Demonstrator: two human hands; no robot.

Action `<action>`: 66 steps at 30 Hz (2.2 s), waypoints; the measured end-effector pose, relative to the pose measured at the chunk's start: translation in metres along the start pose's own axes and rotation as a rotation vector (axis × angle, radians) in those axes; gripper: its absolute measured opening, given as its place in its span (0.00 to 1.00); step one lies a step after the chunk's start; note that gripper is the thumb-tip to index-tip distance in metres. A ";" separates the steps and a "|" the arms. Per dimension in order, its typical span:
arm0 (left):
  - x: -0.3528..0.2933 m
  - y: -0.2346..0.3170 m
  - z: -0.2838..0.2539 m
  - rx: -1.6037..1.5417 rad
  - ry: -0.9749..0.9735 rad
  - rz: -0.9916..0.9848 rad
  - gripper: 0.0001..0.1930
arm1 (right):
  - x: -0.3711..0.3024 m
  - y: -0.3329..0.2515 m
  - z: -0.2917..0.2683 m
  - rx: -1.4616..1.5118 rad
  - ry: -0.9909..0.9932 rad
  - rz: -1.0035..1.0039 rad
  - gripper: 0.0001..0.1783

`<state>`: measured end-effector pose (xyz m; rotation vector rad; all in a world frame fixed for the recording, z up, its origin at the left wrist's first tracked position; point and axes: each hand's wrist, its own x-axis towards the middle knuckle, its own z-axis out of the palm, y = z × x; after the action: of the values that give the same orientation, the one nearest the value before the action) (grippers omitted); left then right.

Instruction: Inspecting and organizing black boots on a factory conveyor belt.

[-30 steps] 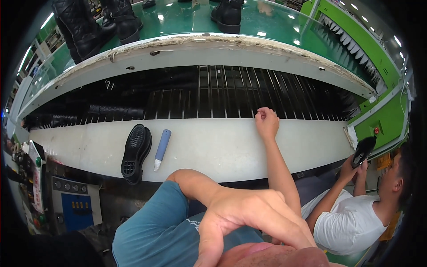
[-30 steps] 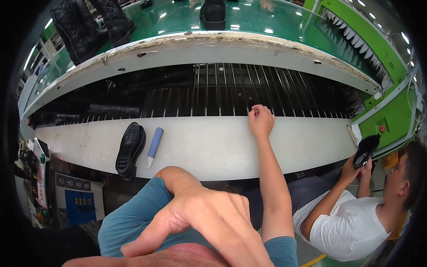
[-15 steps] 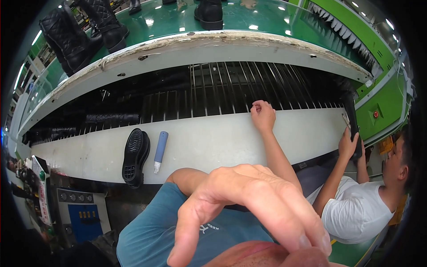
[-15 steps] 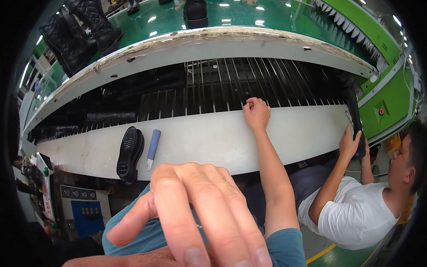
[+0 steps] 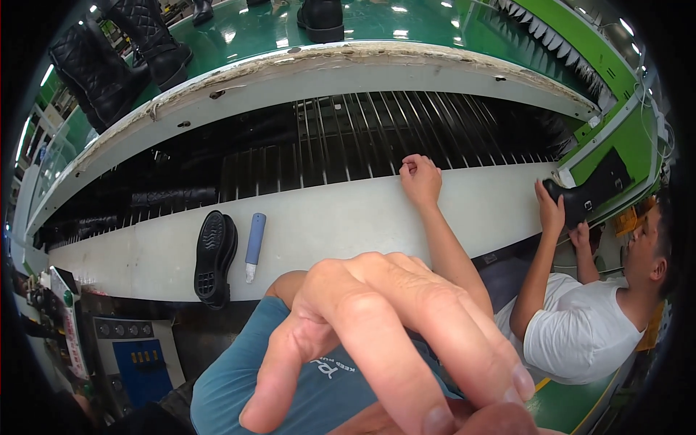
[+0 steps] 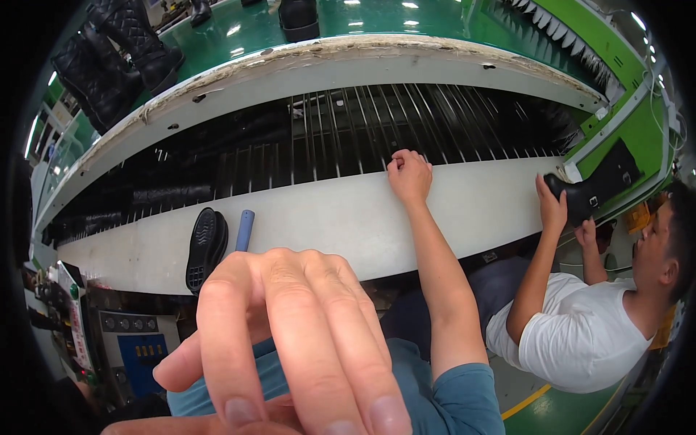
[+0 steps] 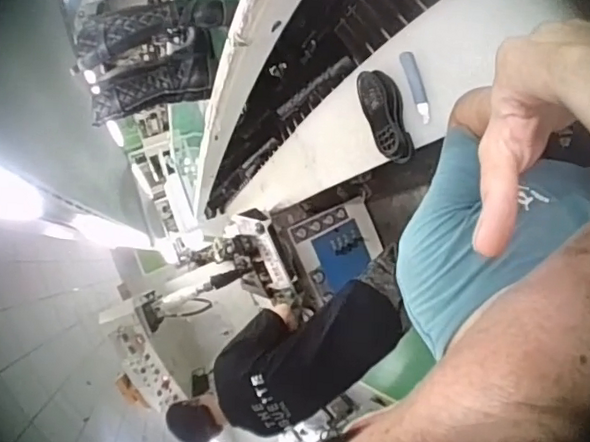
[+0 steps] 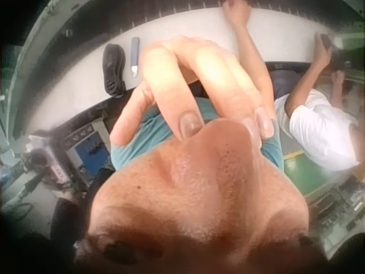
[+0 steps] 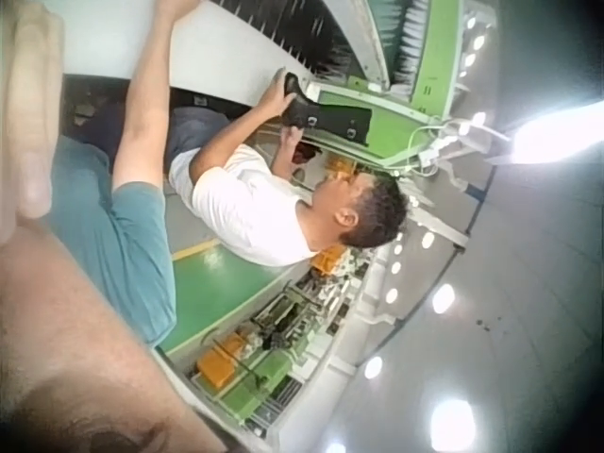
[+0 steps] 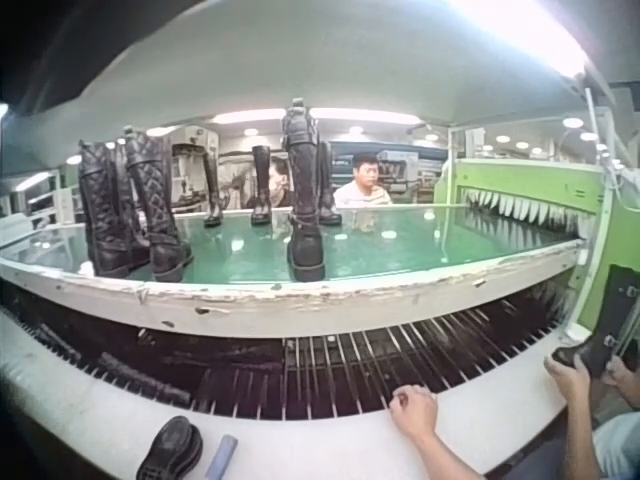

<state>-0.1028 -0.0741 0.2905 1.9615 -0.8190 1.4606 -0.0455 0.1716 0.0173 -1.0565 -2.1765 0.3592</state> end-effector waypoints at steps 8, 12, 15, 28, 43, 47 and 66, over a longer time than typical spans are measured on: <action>-0.001 0.003 0.005 0.022 0.120 0.062 0.36 | 0.000 0.003 0.005 0.014 0.003 -0.018 0.05; -0.002 0.000 0.001 0.004 0.073 0.060 0.36 | 0.001 0.010 0.003 0.012 0.006 -0.010 0.05; 0.002 0.000 0.002 0.034 0.055 0.055 0.36 | 0.002 0.004 0.005 0.030 0.002 -0.023 0.05; -0.004 -0.029 0.040 0.378 0.283 0.330 0.29 | 0.000 0.013 0.002 0.008 0.021 0.001 0.06; 0.014 -0.011 0.046 0.459 0.485 0.167 0.25 | 0.002 0.005 0.002 0.025 0.000 -0.043 0.05; -0.022 0.016 0.032 0.312 0.391 -0.027 0.33 | 0.022 0.020 -0.006 0.175 -0.154 0.079 0.07; -0.067 0.059 -0.022 0.841 1.184 0.185 0.21 | 0.271 0.499 -0.113 -1.101 -0.225 -0.050 0.40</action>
<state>-0.1760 -0.0872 0.2356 1.0090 0.2140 2.8723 0.2056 0.6915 -0.0298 -1.5395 -2.6103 -0.8988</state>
